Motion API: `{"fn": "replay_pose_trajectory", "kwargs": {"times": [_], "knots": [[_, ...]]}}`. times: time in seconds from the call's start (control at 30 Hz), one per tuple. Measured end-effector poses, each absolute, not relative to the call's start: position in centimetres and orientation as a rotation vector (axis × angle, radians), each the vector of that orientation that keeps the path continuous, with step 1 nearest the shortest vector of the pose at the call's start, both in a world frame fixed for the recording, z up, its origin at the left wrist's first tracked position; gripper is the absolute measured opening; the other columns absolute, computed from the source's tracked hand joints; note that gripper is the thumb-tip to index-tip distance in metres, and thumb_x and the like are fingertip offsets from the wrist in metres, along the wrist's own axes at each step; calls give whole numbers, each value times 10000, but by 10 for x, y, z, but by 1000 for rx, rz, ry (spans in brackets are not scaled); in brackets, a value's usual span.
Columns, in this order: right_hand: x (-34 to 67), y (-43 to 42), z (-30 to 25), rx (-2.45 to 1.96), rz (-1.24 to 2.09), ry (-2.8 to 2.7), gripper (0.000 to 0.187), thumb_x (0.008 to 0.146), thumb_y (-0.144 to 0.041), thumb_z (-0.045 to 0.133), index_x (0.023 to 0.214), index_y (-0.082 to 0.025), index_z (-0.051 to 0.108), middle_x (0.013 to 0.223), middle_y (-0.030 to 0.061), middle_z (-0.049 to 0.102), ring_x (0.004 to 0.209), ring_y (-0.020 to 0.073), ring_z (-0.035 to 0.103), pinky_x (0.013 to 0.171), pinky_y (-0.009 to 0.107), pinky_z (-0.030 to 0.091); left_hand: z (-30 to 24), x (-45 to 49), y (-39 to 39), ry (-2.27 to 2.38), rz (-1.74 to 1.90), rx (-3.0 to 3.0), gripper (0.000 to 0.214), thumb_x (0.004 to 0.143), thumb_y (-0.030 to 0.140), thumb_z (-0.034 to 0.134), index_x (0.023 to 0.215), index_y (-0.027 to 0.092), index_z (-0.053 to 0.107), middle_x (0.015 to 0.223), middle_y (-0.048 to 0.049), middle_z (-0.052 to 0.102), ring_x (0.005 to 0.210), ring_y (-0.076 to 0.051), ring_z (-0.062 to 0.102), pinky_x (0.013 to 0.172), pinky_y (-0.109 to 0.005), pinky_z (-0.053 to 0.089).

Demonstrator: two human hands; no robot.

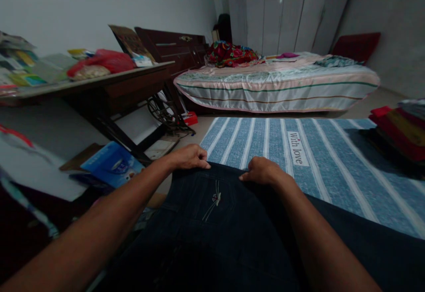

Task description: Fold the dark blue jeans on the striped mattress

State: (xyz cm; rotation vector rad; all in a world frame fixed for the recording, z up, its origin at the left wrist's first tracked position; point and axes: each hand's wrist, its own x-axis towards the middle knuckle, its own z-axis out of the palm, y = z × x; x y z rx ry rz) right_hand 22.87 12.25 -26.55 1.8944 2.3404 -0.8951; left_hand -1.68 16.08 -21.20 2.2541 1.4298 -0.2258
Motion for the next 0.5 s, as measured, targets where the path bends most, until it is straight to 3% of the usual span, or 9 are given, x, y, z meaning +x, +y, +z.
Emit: {"fn": "replay_pose_trajectory", "kwargs": {"times": [0.17, 0.3, 0.4, 0.5], "knots": [[220, 118, -259, 1965, -581, 2258, 480, 698, -534, 684, 977, -144, 661, 981, 149, 641, 976, 296, 593, 780, 362, 458, -219, -15, 167, 1437, -238, 2177, 342, 620, 506, 604, 603, 172, 537, 531, 38, 458, 542, -110, 405, 512, -229, 263], [218, 118, -257, 1955, -512, 2289, 440, 700, -494, 696, 968, -146, 667, 983, 149, 641, 984, 281, 590, 778, 340, 452, -219, -16, 170, 1423, -226, 2120, 322, 600, 480, 630, 603, 171, 541, 550, 35, 477, 565, -114, 417, 524, -234, 276], [224, 121, -263, 1934, -635, 2353, 353, 695, -471, 702, 842, -151, 674, 856, 107, 655, 850, 241, 615, 660, 285, 442, -218, -18, 173, 1428, -236, 2068, 315, 576, 464, 657, 602, 172, 542, 556, 35, 491, 574, -114, 427, 533, -234, 292], [232, 125, -274, 1839, -1012, 2446, 271, 743, -419, 662, 689, -155, 634, 683, 42, 621, 641, 156, 581, 519, 234, 374, -219, -21, 178, 1433, -270, 2012, 317, 556, 465, 675, 611, 172, 566, 558, 32, 511, 580, -121, 444, 539, -238, 307]]}}
